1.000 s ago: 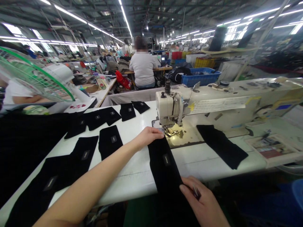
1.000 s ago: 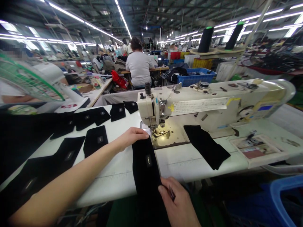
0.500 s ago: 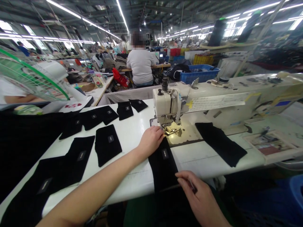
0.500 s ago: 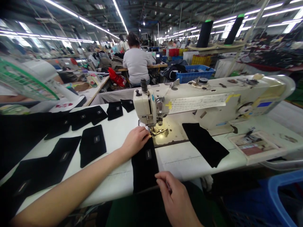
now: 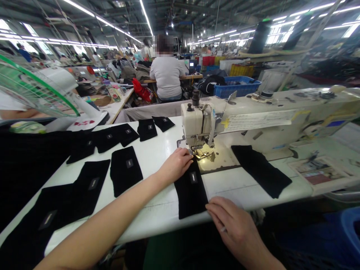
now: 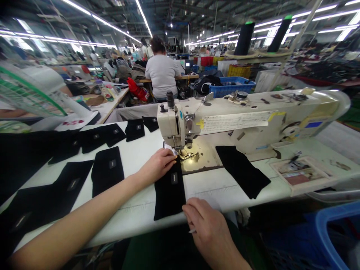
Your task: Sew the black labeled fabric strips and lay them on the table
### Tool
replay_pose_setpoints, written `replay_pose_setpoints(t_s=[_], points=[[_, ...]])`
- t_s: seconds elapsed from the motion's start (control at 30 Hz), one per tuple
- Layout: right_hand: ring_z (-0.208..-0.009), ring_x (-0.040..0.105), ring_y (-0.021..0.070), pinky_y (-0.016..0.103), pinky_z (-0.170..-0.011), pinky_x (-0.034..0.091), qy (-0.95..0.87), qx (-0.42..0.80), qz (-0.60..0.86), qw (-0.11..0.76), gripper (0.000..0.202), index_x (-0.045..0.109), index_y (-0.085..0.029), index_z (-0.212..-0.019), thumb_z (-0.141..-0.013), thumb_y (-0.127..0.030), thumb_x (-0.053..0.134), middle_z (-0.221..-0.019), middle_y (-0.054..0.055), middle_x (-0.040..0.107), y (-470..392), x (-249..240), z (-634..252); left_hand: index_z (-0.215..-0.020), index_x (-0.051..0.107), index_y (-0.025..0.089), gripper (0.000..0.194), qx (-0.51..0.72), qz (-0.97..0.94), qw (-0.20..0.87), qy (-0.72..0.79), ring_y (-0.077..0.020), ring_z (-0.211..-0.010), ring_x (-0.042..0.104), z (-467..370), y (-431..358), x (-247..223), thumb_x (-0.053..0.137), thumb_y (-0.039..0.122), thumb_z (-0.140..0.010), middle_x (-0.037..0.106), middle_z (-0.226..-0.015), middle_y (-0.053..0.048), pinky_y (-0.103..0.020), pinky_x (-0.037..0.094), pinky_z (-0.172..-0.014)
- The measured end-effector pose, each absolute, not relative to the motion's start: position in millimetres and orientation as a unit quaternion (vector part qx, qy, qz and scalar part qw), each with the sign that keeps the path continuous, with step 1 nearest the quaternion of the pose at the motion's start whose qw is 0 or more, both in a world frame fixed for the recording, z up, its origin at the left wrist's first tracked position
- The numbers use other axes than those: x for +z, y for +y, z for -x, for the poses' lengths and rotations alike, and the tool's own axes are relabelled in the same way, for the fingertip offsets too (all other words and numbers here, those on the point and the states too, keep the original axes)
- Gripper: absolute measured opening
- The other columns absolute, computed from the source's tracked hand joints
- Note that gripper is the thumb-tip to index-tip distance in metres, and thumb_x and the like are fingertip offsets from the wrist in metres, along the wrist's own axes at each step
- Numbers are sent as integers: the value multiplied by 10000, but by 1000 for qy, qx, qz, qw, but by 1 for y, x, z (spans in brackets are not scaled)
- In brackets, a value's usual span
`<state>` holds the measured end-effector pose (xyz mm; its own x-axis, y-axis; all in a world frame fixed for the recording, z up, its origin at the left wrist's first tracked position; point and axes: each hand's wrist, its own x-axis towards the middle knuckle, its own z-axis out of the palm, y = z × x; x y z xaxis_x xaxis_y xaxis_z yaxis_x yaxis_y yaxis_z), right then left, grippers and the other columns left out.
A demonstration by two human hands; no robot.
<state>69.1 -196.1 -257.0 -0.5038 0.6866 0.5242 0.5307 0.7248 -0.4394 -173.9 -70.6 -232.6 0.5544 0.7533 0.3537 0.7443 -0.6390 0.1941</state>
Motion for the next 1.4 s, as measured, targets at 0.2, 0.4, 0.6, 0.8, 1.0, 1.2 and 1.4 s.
replay_pose_setpoints(t_s=[0.2,0.4,0.6,0.8,1.0,1.2,1.4], points=[[-862,694,202,295,-709,579,-858,111,363,345,232,644,-161,-1093,-979,-96,453,-1020,106,685,-196,-255,-66,-1021,711,129,202,220,-883,6,416,-230,-932,548,176,-69,-236,523,194,-992,614,-989,-103,-398,533,-885],[-865,689,203,298,-706,569,-858,117,366,340,238,638,-163,-1103,-973,-87,454,-1019,99,683,-196,-256,-65,-1050,702,139,207,196,-881,-16,431,-243,-941,547,175,-69,-231,514,208,-995,607,-984,-99,-403,535,-871],[-887,686,214,310,-725,561,-862,108,363,337,232,640,-160,-1084,-984,-99,440,-1018,103,685,-195,-257,-64,-1070,697,123,240,167,-890,-24,424,-252,-944,531,176,-69,-228,484,212,-1005,601,-1003,-114,-411,532,-872],[-908,673,234,326,-696,546,-866,115,374,313,246,635,-175,-1096,-991,-113,422,-1046,102,674,-193,-259,-63,-1076,699,131,247,161,-890,-25,426,-253,-960,534,177,-67,-226,474,205,-1005,601,-1005,-118,-412,529,-885],[-886,674,228,322,-688,554,-871,115,367,305,259,639,-169,-1090,-975,-98,418,-1031,102,676,-193,-256,-62,-1123,679,126,248,134,-886,-20,443,-260,-980,554,176,-70,-222,477,179,-991,603,-1042,-132,-422,535,-905],[-910,699,218,298,-676,593,-882,97,364,284,407,652,-131,-1174,-886,-30,383,-1109,138,696,-199,-249,-69,-1144,641,133,276,117,-916,14,384,-269,-1093,584,161,-133,-211,481,88,-924,610,-1201,-148,-429,562,-922],[-983,705,238,332,-712,627,-890,94,358,267,478,656,-110,-1221,-840,-16,383,-1178,148,695,-200,-249,-73,-1200,622,107,270,142,-947,47,285,-261,-1110,613,159,-190,-210,465,167,-988,670,-1129,-145,-377,591,-922]])
